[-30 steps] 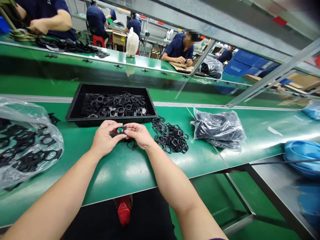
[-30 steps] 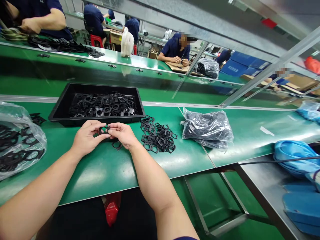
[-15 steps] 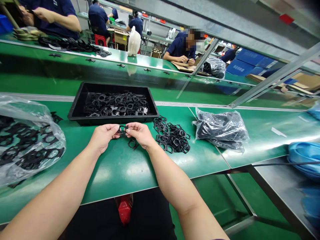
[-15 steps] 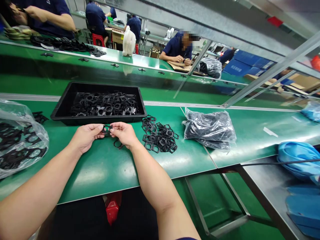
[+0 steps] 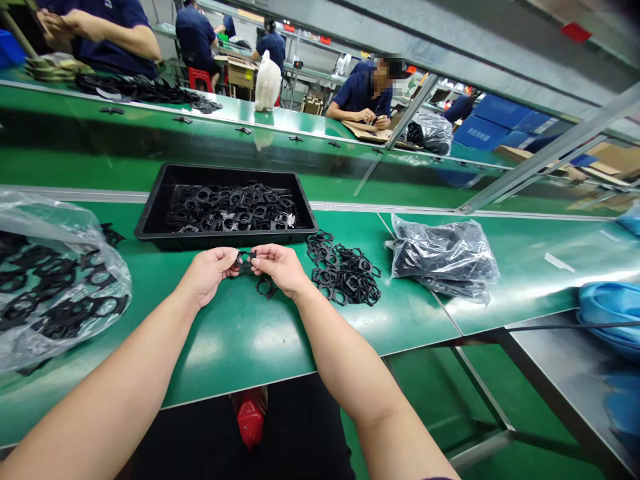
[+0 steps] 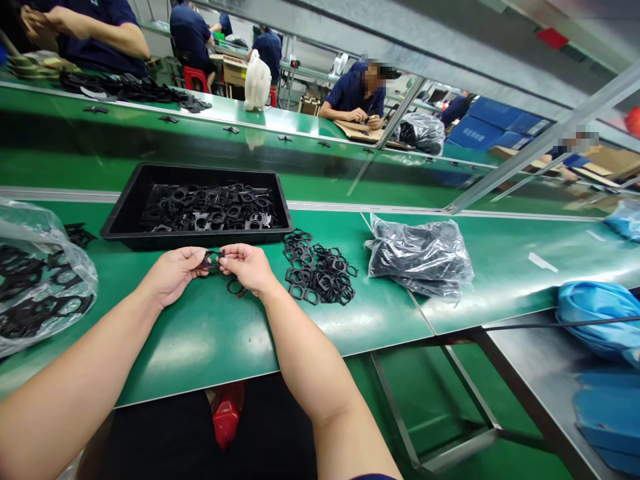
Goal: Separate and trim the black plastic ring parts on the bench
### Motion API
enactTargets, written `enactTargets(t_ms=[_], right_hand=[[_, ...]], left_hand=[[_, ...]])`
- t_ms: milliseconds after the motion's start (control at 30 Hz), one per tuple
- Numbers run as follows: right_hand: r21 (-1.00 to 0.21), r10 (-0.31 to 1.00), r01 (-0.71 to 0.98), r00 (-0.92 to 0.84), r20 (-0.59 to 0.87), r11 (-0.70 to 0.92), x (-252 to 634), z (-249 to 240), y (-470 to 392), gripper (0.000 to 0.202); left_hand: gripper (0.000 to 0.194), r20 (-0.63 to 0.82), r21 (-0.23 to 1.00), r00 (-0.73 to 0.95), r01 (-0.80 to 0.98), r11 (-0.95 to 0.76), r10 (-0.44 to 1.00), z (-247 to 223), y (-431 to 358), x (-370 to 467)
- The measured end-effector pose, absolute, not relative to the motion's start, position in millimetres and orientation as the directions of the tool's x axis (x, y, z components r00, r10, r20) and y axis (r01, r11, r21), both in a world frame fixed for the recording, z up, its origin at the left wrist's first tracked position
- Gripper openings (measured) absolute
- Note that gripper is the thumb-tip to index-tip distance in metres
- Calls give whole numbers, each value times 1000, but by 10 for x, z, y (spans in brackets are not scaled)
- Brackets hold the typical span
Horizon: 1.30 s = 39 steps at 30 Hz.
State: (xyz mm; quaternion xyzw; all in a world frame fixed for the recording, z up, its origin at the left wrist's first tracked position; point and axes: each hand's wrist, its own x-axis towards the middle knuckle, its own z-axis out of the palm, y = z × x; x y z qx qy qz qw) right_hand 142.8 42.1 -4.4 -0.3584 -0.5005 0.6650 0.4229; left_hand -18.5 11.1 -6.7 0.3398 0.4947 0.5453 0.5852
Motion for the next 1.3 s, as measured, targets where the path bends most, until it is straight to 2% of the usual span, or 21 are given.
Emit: enactTargets(t_ms=[300,500,633,800,900,1000,1067,1133,1200,1300], right_hand=[[-960,921,-238,-385,-49,-150,1429,-11,416,35],[-957,925,-250,-379,-41,-145,1430,-5,409,37],[-956,916,-255,-401,-32,-146,1417,-10,398,36],[-947,919,-288,-393,-15,-139,1410,-17,398,41],[-927,900,-322,-434,-38,-195,1429,-2,402,45],[-906,883,-315,-454,-117,-282,1454,19,405,44],[-912,878,-280,-456,-148,-299,1459,23,404,43],[-939,883,-224,-448,-140,-262,1454,16,402,40],[-980,921,-148,-384,-69,-136,1446,2,398,34],[-973,949,25,-226,219,230,1446,-3,383,23]], left_hand=[[30,-180,891,-89,-437,124,980,-33,105,-161],[28,-262,867,11,-438,240,965,-12,95,-187],[34,-286,854,4,-453,257,958,-14,99,-206],[35,-183,953,-190,-276,126,965,-51,110,-162],[42,-48,982,-241,-190,1,969,-53,103,-130],[42,92,986,-207,-118,-118,974,-34,82,-119],[36,55,988,-130,-139,-74,990,-21,66,-122],[32,-55,975,-21,-217,49,998,-9,53,-131],[28,-156,939,75,-299,171,985,4,48,-143],[25,-218,897,115,-369,245,969,27,51,-159]])
